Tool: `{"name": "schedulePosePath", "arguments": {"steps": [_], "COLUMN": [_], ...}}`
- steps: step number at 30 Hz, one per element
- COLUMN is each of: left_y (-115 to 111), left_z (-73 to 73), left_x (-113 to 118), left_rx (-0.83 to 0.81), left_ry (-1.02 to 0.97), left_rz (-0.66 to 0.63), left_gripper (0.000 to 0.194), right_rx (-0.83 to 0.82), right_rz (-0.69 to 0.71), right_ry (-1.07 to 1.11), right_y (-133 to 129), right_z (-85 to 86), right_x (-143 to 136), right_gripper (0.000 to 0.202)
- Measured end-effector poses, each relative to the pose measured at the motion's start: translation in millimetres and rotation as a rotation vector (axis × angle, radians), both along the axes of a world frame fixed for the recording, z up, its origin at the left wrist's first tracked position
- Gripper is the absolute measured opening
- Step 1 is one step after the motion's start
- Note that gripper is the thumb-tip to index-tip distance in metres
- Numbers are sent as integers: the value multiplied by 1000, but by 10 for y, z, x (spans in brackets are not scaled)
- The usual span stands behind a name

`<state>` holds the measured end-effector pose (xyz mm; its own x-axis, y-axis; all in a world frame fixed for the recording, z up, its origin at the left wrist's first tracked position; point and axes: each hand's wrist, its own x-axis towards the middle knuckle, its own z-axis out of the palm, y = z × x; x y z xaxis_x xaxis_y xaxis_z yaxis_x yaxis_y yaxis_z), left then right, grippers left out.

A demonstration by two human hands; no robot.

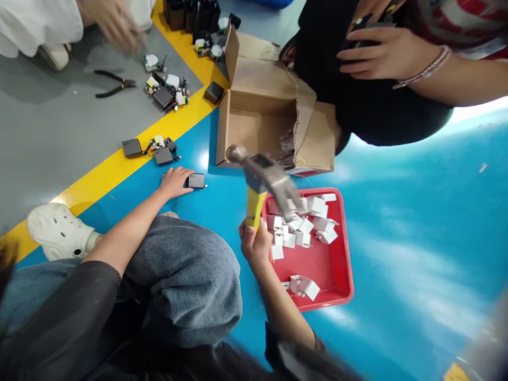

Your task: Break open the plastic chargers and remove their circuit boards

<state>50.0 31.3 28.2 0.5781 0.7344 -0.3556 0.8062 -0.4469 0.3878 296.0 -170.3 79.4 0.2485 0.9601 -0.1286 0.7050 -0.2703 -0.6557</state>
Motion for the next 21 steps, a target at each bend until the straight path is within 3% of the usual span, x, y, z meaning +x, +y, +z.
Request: {"name": "schedulePosePath", "arguments": {"steps": [3, 6, 13, 15, 19, 21], "left_y": [-19, -39, -28, -29, -50, -60], "left_z": [-9, -6, -75, -90, -62, -33], "left_x": [-14, -21, -39, -47, -58, -60], "left_rx": [10, 18, 1, 3, 7, 16], "left_ry": [-6, -19, -30, -38, -52, -58], "left_rz": [-4, -14, -11, -7, -5, -15], "left_gripper": [66, 65, 66, 68, 63, 62], "right_rx": [-204, -237, -67, -14, -215, -238], "right_rz": [82, 65, 17, -17, 61, 37], "right_ry": [20, 3, -39, -30, 58, 75], "right_y": [-41, -79, 128, 197, 227, 193], "right_z": [-119, -151, 177, 139, -71, -123], "right_x": [0, -15, 60, 65, 45, 48], "right_gripper": [48, 49, 55, 57, 57, 56]}}
